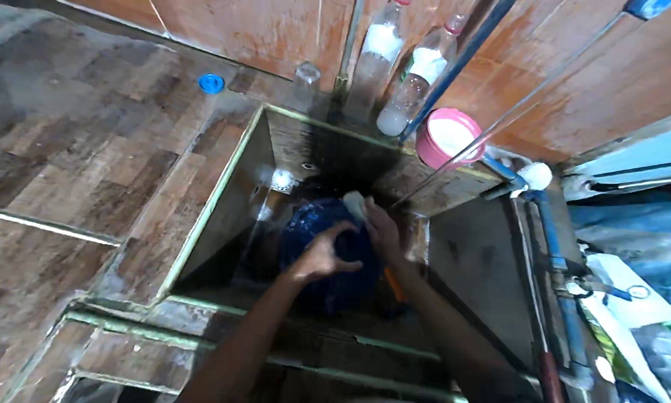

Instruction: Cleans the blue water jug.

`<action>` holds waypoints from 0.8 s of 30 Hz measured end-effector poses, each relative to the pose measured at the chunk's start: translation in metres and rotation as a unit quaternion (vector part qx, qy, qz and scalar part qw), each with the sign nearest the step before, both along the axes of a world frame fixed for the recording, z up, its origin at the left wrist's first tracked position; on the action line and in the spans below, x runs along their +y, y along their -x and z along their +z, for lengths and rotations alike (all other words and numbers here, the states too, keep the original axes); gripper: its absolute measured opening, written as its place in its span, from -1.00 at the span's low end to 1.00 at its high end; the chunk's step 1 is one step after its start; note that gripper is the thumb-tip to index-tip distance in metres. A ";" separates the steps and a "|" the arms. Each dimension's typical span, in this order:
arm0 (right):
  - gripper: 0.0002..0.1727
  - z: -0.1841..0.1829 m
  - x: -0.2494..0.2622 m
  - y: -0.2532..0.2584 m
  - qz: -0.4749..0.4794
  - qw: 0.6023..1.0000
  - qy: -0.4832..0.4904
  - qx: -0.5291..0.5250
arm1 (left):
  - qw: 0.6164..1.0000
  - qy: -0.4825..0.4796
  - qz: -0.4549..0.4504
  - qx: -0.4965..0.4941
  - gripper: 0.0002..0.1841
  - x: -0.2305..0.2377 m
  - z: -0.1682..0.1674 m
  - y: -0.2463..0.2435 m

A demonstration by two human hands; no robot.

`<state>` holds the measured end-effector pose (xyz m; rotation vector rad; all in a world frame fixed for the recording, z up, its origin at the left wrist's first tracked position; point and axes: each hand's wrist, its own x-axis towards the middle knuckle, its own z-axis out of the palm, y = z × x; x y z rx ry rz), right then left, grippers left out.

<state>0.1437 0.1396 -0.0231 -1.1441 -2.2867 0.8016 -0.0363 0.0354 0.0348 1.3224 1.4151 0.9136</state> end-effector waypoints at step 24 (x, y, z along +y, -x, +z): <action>-0.63 0.017 0.007 0.061 0.058 0.994 0.020 -0.085 | 0.997 -0.008 0.036 0.063 -0.18 -0.014 -0.005 0.002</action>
